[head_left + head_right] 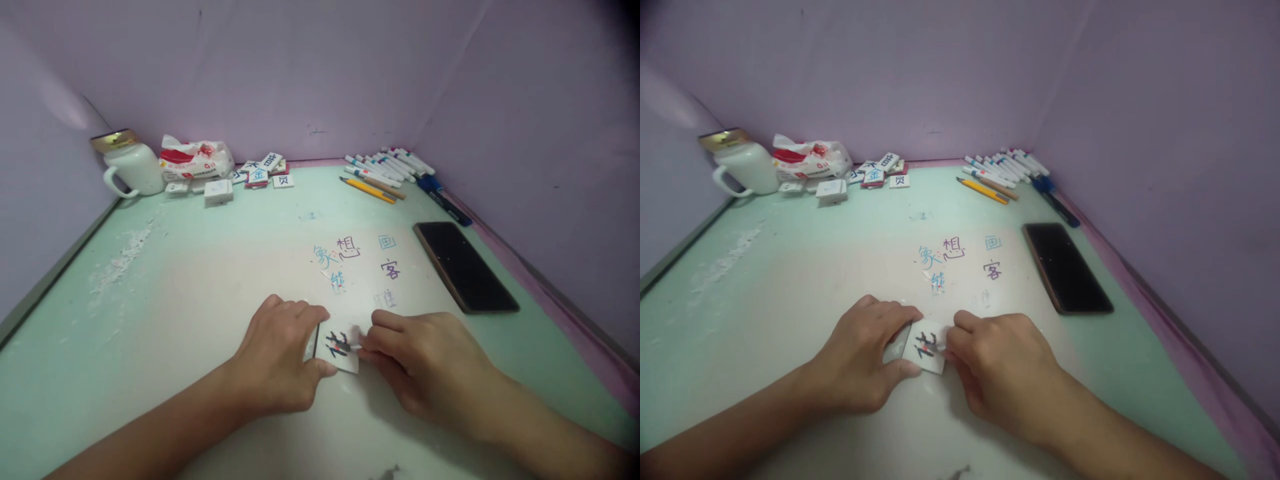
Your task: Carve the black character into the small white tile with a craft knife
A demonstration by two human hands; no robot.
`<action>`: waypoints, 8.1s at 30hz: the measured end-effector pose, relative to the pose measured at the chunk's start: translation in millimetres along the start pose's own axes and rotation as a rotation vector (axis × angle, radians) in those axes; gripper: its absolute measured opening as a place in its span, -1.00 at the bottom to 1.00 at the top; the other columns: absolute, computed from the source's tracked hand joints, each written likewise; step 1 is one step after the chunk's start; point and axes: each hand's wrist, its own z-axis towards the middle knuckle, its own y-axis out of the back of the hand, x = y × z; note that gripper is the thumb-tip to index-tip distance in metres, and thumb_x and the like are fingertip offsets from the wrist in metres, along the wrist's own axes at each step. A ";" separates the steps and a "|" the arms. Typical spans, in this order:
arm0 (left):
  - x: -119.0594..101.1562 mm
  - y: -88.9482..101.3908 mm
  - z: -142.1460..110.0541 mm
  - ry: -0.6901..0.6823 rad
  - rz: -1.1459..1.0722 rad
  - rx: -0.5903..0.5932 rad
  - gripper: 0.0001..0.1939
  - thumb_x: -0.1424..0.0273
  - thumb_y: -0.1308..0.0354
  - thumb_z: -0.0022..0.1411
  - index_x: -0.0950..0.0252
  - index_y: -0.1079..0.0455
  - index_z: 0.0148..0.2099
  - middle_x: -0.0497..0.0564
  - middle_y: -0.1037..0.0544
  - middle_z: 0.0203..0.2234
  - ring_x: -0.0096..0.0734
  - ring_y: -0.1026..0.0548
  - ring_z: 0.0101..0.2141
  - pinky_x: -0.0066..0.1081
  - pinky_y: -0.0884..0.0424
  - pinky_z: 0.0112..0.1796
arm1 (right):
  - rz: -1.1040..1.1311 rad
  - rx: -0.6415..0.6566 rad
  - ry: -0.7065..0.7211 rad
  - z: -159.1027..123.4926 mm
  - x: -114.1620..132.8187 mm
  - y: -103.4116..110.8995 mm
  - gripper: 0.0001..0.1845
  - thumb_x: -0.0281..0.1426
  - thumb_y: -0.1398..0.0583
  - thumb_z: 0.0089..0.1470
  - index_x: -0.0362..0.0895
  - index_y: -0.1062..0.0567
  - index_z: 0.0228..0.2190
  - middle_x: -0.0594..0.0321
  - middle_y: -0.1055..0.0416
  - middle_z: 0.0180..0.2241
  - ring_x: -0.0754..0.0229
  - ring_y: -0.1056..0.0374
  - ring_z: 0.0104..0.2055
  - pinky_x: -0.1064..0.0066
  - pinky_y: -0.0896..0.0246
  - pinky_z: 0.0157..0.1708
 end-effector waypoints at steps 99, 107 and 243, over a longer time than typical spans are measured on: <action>10.7 -5.1 0.5 -0.363 -0.155 -0.773 -0.75 0.63 -0.05 0.17 0.35 -0.30 -0.09 0.11 -0.38 -0.25 -0.31 -0.36 -0.24 -0.29 -0.34 -0.26 | 1.036 -0.119 -0.596 11.1 -6.9 -3.5 -0.82 -0.27 -0.20 0.00 -0.13 -0.51 -0.41 0.31 -0.35 -0.61 0.34 -0.20 -0.61 0.51 -0.04 -0.64; 6.6 -1.6 0.5 -0.469 -0.110 -0.732 -0.81 0.67 -0.07 0.15 0.33 -0.32 -0.21 0.03 -0.37 -0.39 -0.37 -0.34 -0.35 -0.27 -0.27 -0.31 | 1.501 0.031 -0.883 16.1 -0.8 -12.4 -0.65 -0.25 -0.38 -0.25 -0.16 -0.39 -0.46 0.47 -0.15 -0.67 0.48 0.05 -0.69 0.56 0.26 -0.72; 8.9 -16.5 -6.8 -0.186 0.097 -0.356 -0.65 0.33 -0.14 0.11 0.34 -0.28 -0.05 0.14 -0.33 -0.25 -0.11 -0.31 -0.20 0.01 -0.23 -0.16 | 0.153 -0.169 -0.100 2.3 -27.7 -12.6 -0.81 -0.38 -0.14 0.09 -0.12 -0.55 -0.44 0.29 -0.40 -0.53 0.31 -0.29 -0.46 0.45 0.05 -0.50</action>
